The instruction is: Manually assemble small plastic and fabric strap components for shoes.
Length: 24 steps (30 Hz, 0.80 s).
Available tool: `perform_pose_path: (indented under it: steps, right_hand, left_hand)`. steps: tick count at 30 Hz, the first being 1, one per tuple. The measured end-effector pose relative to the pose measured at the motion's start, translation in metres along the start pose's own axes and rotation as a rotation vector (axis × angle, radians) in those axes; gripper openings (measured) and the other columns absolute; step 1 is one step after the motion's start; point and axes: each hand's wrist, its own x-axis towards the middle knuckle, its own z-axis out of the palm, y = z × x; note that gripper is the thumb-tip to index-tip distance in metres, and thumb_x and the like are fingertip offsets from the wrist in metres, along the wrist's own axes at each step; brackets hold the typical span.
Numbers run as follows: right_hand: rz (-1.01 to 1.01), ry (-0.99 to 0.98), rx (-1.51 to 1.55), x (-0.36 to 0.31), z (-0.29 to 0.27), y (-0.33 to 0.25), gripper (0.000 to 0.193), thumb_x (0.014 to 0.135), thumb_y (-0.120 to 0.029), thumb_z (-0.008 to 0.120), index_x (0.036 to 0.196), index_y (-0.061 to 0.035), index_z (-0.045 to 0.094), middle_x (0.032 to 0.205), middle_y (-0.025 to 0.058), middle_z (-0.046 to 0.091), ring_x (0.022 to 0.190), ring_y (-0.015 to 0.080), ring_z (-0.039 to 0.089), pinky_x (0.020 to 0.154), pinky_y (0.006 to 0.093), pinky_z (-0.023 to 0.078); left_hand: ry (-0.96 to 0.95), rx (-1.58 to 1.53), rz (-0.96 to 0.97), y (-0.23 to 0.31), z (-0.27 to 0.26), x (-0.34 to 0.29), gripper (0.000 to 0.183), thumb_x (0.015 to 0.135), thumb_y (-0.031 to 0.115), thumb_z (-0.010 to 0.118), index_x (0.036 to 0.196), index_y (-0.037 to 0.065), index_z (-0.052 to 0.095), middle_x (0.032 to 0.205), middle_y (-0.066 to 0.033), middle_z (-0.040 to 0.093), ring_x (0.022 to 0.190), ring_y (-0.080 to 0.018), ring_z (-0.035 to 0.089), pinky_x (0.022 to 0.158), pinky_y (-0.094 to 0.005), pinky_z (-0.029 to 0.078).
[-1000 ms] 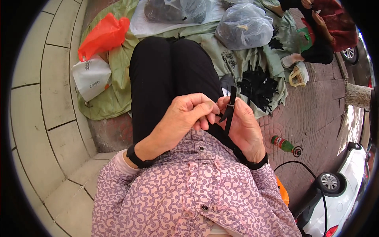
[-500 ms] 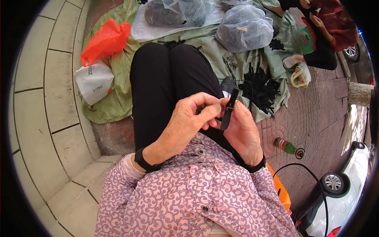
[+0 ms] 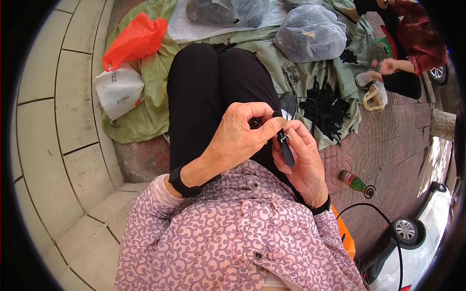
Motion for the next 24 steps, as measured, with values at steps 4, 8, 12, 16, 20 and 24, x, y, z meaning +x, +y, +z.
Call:
perform_pose_path:
  steps: [4, 8, 12, 16, 20, 24]
  right_hand:
    - [-0.068, 0.011, -0.003, -0.005, 0.009, 0.000, 0.012, 0.098, -0.017, 0.060, 0.105, -0.0076, 0.057, 0.084, 0.0026, 0.060, 0.057, 0.0077, 0.051, 0.045, 0.0190, 0.034]
    - [-0.218, -0.047, -0.155, -0.005, 0.002, 0.003, 0.021, 0.090, -0.009, 0.069, 0.108, -0.0056, 0.057, 0.090, 0.0024, 0.059, 0.061, 0.0082, 0.051, 0.050, 0.0202, 0.039]
    - [-0.219, -0.042, -0.130, -0.005, 0.004, 0.003, 0.026, 0.084, -0.002, 0.074, 0.106, -0.0028, 0.060, 0.093, 0.0021, 0.059, 0.066, 0.0074, 0.054, 0.051, 0.0209, 0.042]
    - [-0.205, -0.081, -0.157, -0.002, 0.002, 0.004, 0.026, 0.081, 0.003, 0.074, 0.104, -0.0006, 0.062, 0.096, 0.0042, 0.060, 0.069, 0.0088, 0.057, 0.055, 0.0227, 0.048]
    - [-0.312, -0.111, -0.180, -0.001, 0.007, 0.007, 0.022, 0.080, 0.008, 0.072, 0.100, 0.0022, 0.063, 0.098, 0.0086, 0.062, 0.074, 0.0126, 0.061, 0.064, 0.0258, 0.054]
    - [-0.340, -0.108, -0.230, -0.001, 0.007, 0.008, 0.017, 0.081, 0.011, 0.070, 0.095, 0.0032, 0.064, 0.100, 0.0105, 0.063, 0.080, 0.0143, 0.063, 0.067, 0.0268, 0.055]
  left_hand:
    - [0.049, 0.006, 0.000, -0.004, -0.001, 0.002, 0.026, 0.091, 0.018, 0.066, 0.073, 0.000, 0.064, 0.063, 0.0016, 0.058, 0.054, -0.0036, 0.052, 0.049, -0.0214, 0.040]
    - [0.080, 0.003, 0.014, 0.000, 0.000, -0.001, 0.029, 0.092, 0.020, 0.065, 0.070, 0.000, 0.063, 0.058, 0.0013, 0.055, 0.053, -0.0041, 0.051, 0.048, -0.0228, 0.038]
    - [0.096, 0.046, 0.054, 0.002, -0.001, -0.004, 0.030, 0.091, 0.020, 0.065, 0.069, 0.000, 0.062, 0.054, 0.0007, 0.052, 0.052, -0.0042, 0.048, 0.047, -0.0239, 0.036]
    - [0.099, 0.031, 0.061, 0.004, -0.003, -0.006, 0.033, 0.091, 0.020, 0.065, 0.066, 0.000, 0.059, 0.052, 0.0005, 0.049, 0.051, -0.0041, 0.045, 0.046, -0.0253, 0.033]
    - [0.078, 0.016, 0.034, 0.004, -0.006, -0.007, 0.035, 0.091, 0.019, 0.064, 0.063, 0.000, 0.056, 0.052, 0.0006, 0.049, 0.051, -0.0038, 0.044, 0.046, -0.0251, 0.032]
    - [0.086, -0.012, -0.012, 0.005, -0.005, -0.009, 0.034, 0.091, 0.018, 0.064, 0.063, 0.000, 0.056, 0.052, 0.0007, 0.049, 0.051, -0.0035, 0.043, 0.046, -0.0251, 0.031]
